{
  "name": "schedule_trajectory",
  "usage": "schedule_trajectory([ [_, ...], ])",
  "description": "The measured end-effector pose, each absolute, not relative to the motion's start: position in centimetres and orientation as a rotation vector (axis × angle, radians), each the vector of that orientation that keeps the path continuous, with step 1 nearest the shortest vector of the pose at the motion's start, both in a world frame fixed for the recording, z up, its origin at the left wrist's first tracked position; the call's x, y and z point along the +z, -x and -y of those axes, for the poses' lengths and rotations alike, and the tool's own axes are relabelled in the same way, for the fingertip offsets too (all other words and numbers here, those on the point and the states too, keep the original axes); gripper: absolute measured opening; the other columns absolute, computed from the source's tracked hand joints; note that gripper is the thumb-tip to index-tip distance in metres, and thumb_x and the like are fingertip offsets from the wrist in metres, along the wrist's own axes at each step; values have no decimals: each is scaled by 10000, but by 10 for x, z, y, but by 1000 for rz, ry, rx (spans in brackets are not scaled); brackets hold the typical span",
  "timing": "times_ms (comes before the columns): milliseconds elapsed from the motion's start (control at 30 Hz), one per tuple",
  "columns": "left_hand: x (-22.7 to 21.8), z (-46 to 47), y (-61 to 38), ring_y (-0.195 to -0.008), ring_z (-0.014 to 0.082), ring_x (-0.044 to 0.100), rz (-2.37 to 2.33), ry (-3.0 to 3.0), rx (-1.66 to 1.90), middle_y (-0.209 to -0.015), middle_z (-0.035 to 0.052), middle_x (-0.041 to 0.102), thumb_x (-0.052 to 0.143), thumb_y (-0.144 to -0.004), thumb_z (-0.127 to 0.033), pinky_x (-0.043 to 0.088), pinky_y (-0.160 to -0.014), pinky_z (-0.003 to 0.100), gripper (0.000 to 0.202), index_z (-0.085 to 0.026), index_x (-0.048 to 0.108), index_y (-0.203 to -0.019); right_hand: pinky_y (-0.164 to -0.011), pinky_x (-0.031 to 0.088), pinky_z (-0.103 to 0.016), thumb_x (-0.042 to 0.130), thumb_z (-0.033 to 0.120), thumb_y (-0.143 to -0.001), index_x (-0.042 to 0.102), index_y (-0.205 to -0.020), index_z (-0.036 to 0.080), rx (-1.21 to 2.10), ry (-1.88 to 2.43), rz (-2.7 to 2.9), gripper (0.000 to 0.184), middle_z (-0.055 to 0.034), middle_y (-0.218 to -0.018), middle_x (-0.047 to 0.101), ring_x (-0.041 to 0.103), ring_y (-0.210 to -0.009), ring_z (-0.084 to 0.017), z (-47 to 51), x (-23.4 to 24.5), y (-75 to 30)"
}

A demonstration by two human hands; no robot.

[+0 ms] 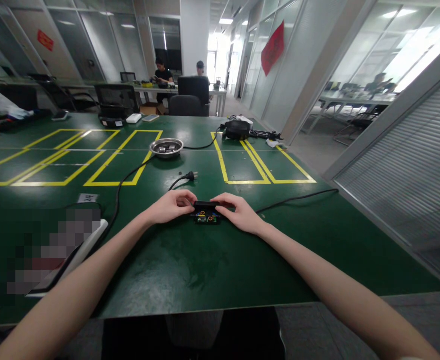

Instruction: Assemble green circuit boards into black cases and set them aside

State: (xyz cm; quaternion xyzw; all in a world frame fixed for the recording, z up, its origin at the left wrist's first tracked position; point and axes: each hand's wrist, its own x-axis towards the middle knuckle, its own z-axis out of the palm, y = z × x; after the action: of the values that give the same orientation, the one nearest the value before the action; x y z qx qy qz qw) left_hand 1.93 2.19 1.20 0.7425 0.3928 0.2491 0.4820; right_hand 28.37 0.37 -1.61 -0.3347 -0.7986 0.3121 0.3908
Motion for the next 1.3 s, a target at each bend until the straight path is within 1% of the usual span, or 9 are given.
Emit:
schedule_trajectory([
  [100,18,-22,-15,-850,180,689,-903,-1803,552,-902,48,737,740,-765,-302,552,-860,339,263,-146,670,-964,-946,584,-420,575,251,-987,740,-1094,197,799,795,2094,204,-97,-1132,741,699,-1060,-225,2,-10,-285],
  [233,23,-20,-14,-941,196,697,-871,-1816,536,-1029,80,754,745,-746,-266,548,-919,344,228,-147,695,-934,-914,588,-401,634,231,-948,736,-1098,216,751,733,2119,182,-104,-1194,737,690,-1114,-236,9,-6,-286],
  [367,25,-15,-19,-880,187,699,-899,-1821,516,-952,65,757,745,-780,-303,560,-879,337,238,-143,708,-952,-987,556,-448,644,178,-907,720,-1175,225,692,712,2185,282,-106,-1222,741,676,-1161,-247,12,-6,-288],
  [467,24,-14,-22,-858,186,698,-919,-1827,522,-942,60,761,750,-794,-348,564,-845,331,258,-149,707,-953,-1009,540,-471,654,173,-890,719,-1187,244,667,694,2232,312,-92,-1205,753,685,-1128,-250,11,-7,-288],
  [633,22,-14,-22,-869,198,699,-939,-1814,538,-932,62,761,751,-791,-402,558,-848,337,291,-154,702,-933,-962,557,-455,667,162,-869,724,-1160,237,610,652,2262,306,-97,-1168,760,692,-1064,-247,11,-6,-288],
  [833,23,-13,-24,-914,215,706,-980,-1818,486,-989,78,782,716,-824,-427,547,-896,356,351,-147,734,-1034,-934,569,-435,673,132,-827,719,-1154,227,559,641,2260,343,-93,-1138,761,693,-1034,-241,11,-7,-287],
  [1100,22,-11,-25,-846,208,689,-1017,-1926,462,-929,66,775,683,-850,-426,537,-786,315,342,-144,739,-1036,-898,573,-409,689,131,-799,721,-1178,223,531,675,2265,391,-77,-1090,770,693,-979,-237,11,-7,-287],
  [1200,21,-10,-28,-777,191,660,-1036,-1995,471,-871,49,753,669,-866,-437,511,-709,288,327,-154,736,-1014,-875,572,-395,698,142,-813,727,-1185,229,551,718,2296,383,-72,-1073,773,690,-964,-234,11,-4,-289],
  [1300,20,-7,-31,-769,185,640,-1072,-2081,493,-869,42,735,642,-892,-421,485,-681,274,288,-163,728,-985,-882,569,-386,712,147,-840,723,-1183,223,549,709,2328,352,-72,-1089,772,687,-973,-228,11,-5,-289],
])
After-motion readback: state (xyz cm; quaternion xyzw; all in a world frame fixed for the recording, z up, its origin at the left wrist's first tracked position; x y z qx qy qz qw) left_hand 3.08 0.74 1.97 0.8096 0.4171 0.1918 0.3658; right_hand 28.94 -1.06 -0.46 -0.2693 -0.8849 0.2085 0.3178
